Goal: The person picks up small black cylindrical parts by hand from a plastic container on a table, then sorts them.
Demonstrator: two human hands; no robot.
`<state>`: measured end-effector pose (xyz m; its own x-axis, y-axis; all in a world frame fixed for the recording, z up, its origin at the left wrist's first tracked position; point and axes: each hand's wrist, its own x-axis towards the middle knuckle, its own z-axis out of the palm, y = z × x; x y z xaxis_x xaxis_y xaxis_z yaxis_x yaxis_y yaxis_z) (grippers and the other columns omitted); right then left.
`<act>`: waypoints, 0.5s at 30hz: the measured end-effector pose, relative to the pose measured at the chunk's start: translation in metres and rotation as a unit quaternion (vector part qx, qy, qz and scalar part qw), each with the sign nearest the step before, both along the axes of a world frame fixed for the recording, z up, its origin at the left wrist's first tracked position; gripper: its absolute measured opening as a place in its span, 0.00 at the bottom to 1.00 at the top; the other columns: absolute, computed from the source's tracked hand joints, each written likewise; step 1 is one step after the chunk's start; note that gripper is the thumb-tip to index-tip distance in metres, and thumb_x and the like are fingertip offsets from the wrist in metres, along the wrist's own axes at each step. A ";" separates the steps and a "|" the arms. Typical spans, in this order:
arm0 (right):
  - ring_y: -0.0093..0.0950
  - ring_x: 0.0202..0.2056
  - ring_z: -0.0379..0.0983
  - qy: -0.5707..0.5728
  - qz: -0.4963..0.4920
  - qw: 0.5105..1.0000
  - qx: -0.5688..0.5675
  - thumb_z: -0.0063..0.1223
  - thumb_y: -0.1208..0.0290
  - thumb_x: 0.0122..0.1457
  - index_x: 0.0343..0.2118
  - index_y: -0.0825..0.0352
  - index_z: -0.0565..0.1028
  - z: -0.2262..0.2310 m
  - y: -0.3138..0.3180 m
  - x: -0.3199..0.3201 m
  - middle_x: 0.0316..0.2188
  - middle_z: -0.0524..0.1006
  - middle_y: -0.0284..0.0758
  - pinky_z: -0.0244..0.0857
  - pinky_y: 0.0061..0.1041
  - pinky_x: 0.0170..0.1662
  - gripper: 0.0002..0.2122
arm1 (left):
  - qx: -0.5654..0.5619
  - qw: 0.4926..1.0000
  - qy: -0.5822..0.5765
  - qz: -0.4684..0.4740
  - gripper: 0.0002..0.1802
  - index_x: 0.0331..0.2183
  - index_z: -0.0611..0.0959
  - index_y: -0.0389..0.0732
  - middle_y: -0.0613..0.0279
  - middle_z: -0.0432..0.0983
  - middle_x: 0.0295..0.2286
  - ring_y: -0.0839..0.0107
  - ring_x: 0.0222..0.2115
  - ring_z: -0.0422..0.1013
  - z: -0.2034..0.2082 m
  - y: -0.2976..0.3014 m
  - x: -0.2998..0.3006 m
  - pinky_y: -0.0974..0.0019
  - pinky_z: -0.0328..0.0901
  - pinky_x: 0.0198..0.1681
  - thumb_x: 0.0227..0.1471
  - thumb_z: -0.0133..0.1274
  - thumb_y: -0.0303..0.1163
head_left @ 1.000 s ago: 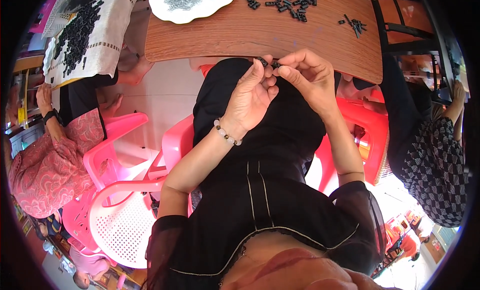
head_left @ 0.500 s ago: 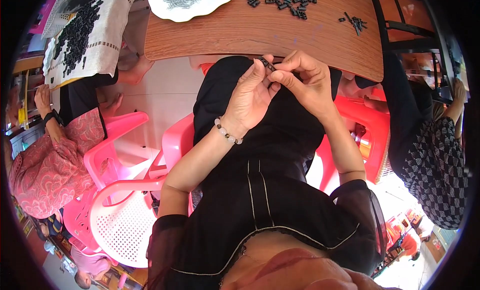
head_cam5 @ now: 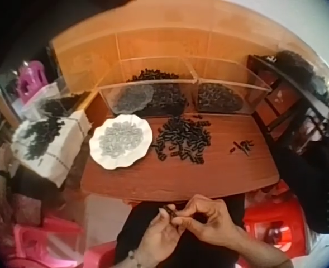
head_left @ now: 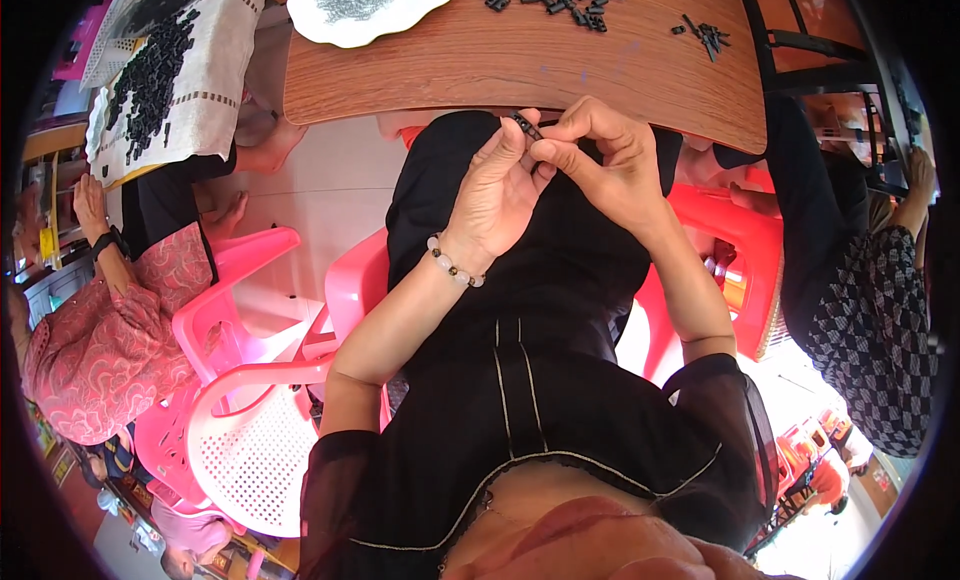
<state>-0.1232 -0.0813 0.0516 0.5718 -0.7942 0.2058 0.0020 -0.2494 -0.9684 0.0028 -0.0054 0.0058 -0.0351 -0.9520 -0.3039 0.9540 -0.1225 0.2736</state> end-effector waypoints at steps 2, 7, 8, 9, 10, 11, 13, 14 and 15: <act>0.17 0.21 0.67 0.011 -0.003 1.000 -0.013 0.64 0.78 0.49 0.25 0.69 0.78 0.000 -0.001 0.000 0.19 0.73 0.30 0.60 0.18 0.27 0.04 | 0.003 1.000 -0.001 0.000 0.16 0.41 0.79 0.47 0.73 0.75 0.34 0.80 0.39 0.68 0.000 0.000 0.000 0.71 0.60 0.45 0.56 0.54 0.46; 0.20 0.22 0.68 0.023 -0.014 0.999 -0.042 0.65 0.78 0.47 0.24 0.69 0.78 -0.002 -0.002 0.001 0.18 0.73 0.31 0.61 0.20 0.29 0.05 | 0.004 1.000 -0.009 0.003 0.17 0.41 0.79 0.46 0.72 0.75 0.34 0.78 0.38 0.68 -0.002 -0.002 0.000 0.70 0.60 0.46 0.54 0.56 0.45; 0.20 0.22 0.68 0.022 -0.015 0.999 -0.042 0.65 0.78 0.47 0.24 0.69 0.78 -0.003 -0.002 0.001 0.18 0.73 0.31 0.61 0.20 0.29 0.05 | 0.004 1.000 -0.009 0.002 0.17 0.41 0.79 0.46 0.72 0.75 0.34 0.78 0.38 0.68 -0.003 -0.002 0.000 0.70 0.60 0.46 0.54 0.56 0.45; 0.20 0.22 0.68 0.025 -0.018 0.998 -0.047 0.65 0.78 0.47 0.24 0.69 0.78 -0.003 -0.002 0.001 0.18 0.73 0.31 0.61 0.20 0.29 0.05 | -0.003 1.000 -0.009 0.003 0.16 0.40 0.79 0.45 0.72 0.75 0.34 0.78 0.38 0.68 -0.004 -0.002 0.000 0.70 0.60 0.46 0.54 0.56 0.44; 0.21 0.23 0.68 0.027 -0.022 0.998 -0.052 0.65 0.78 0.47 0.24 0.69 0.78 -0.004 -0.002 0.001 0.18 0.73 0.32 0.62 0.21 0.29 0.05 | -0.011 1.000 -0.010 0.004 0.15 0.40 0.80 0.45 0.73 0.75 0.34 0.79 0.38 0.68 -0.004 -0.002 0.000 0.70 0.60 0.46 0.54 0.56 0.44; 0.21 0.23 0.68 0.027 -0.022 0.998 -0.052 0.65 0.78 0.47 0.24 0.69 0.78 -0.004 -0.002 0.001 0.18 0.73 0.32 0.62 0.21 0.29 0.05 | -0.011 1.000 -0.010 0.004 0.15 0.40 0.80 0.45 0.73 0.75 0.34 0.79 0.38 0.68 -0.006 -0.002 0.000 0.70 0.60 0.46 0.54 0.56 0.44; 0.21 0.23 0.68 0.030 -0.019 0.999 -0.038 0.65 0.79 0.46 0.24 0.69 0.78 -0.005 -0.001 0.001 0.18 0.73 0.32 0.62 0.21 0.29 0.05 | -0.018 0.999 -0.024 0.017 0.13 0.38 0.81 0.44 0.73 0.74 0.34 0.79 0.38 0.67 -0.008 -0.003 0.000 0.70 0.60 0.46 0.54 0.56 0.42; 0.21 0.23 0.68 0.029 -0.020 0.999 -0.038 0.65 0.79 0.46 0.24 0.69 0.78 -0.005 -0.001 0.001 0.18 0.73 0.32 0.62 0.21 0.29 0.05 | -0.018 0.999 -0.024 0.016 0.13 0.38 0.81 0.44 0.73 0.74 0.34 0.79 0.38 0.67 -0.009 -0.002 0.000 0.70 0.60 0.46 0.54 0.56 0.42; 0.22 0.23 0.68 0.029 -0.019 0.998 -0.058 0.65 0.79 0.46 0.24 0.69 0.78 -0.005 -0.001 0.001 0.19 0.73 0.33 0.62 0.21 0.29 0.05 | -0.024 0.999 -0.037 0.024 0.12 0.37 0.81 0.44 0.73 0.74 0.34 0.80 0.38 0.67 -0.009 -0.002 -0.001 0.70 0.60 0.46 0.54 0.56 0.41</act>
